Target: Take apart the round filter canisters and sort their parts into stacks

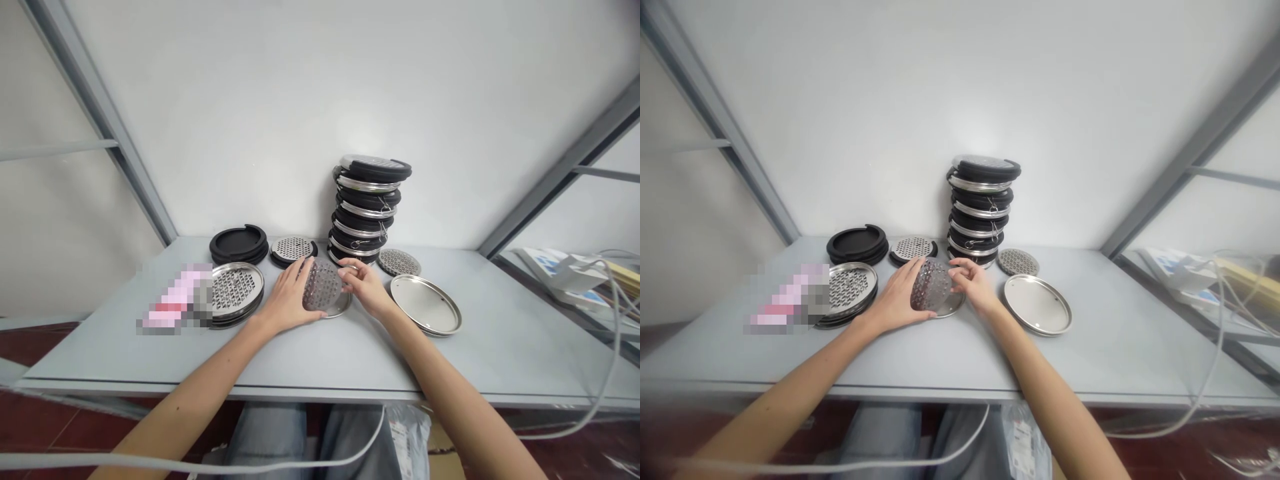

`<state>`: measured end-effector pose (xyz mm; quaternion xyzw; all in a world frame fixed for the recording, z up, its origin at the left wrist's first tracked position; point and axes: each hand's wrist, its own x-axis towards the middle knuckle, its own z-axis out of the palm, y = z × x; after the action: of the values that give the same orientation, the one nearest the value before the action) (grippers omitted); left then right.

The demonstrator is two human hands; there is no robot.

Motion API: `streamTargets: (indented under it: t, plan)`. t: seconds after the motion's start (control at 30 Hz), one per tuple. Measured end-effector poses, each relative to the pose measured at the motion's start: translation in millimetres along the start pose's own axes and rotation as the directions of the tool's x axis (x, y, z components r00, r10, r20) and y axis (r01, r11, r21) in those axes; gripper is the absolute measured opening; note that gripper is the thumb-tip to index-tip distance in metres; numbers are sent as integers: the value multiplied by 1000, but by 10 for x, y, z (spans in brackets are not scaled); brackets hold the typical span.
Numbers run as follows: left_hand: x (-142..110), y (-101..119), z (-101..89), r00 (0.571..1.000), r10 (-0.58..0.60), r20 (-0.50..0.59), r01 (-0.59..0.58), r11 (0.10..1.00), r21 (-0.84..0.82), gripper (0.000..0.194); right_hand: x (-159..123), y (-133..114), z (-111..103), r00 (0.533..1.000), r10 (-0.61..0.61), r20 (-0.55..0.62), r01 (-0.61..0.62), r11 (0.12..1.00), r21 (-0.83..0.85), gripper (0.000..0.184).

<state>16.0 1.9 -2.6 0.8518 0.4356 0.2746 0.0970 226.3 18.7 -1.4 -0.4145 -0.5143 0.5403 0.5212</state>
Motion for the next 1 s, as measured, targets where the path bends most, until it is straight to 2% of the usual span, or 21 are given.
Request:
streamTargets:
  t: [0.07, 0.13, 0.2, 0.27, 0.37, 0.43, 0.5, 0.57, 0.7, 1.0]
  plan:
    - [5, -3, 0, 1000, -4, -17, 3, 999, -34, 115, 5, 9, -19, 999, -54, -2, 53, 994, -91, 39]
    - [7, -14, 1, 999, -7, -40, 5, 999, -50, 114, -6, 4, -37, 984, -176, -2, 171, 958, -229, 37]
    - [4, -31, 4, 998, -9, -57, 6, 999, -46, 115, -38, -18, -48, 941, -334, 51, 326, 862, -387, 40]
    - [0, -47, 4, 999, 3, -48, -5, 999, -37, 117, -80, -46, -55, 887, -424, 184, 455, 735, -503, 52]
    - [-4, -54, -9, 999, 48, 0, -48, 998, -45, 120, -122, -60, -64, 832, -382, 402, 553, 619, -557, 89]
    - [-3, -49, -30, 996, 85, 35, -83, 995, -60, 122, -123, -36, -79, 820, -307, 483, 563, 590, -579, 112]
    - [-3, -42, -60, 992, 104, 67, -99, 992, -81, 124, -111, 1, -99, 819, -241, 520, 553, 571, -606, 123]
    - [-3, -37, -92, 990, 110, 86, -101, 989, -106, 127, -96, 33, -119, 821, -208, 532, 547, 556, -626, 123]
    - [-5, -39, -144, 985, 139, 100, -125, 982, -139, 135, -90, 51, -133, 810, -224, 542, 567, 535, -626, 121]
    - [2, -27, -186, 964, 211, 160, -187, 970, -156, 139, -131, 23, -91, 776, -233, 586, 607, 526, -596, 124]
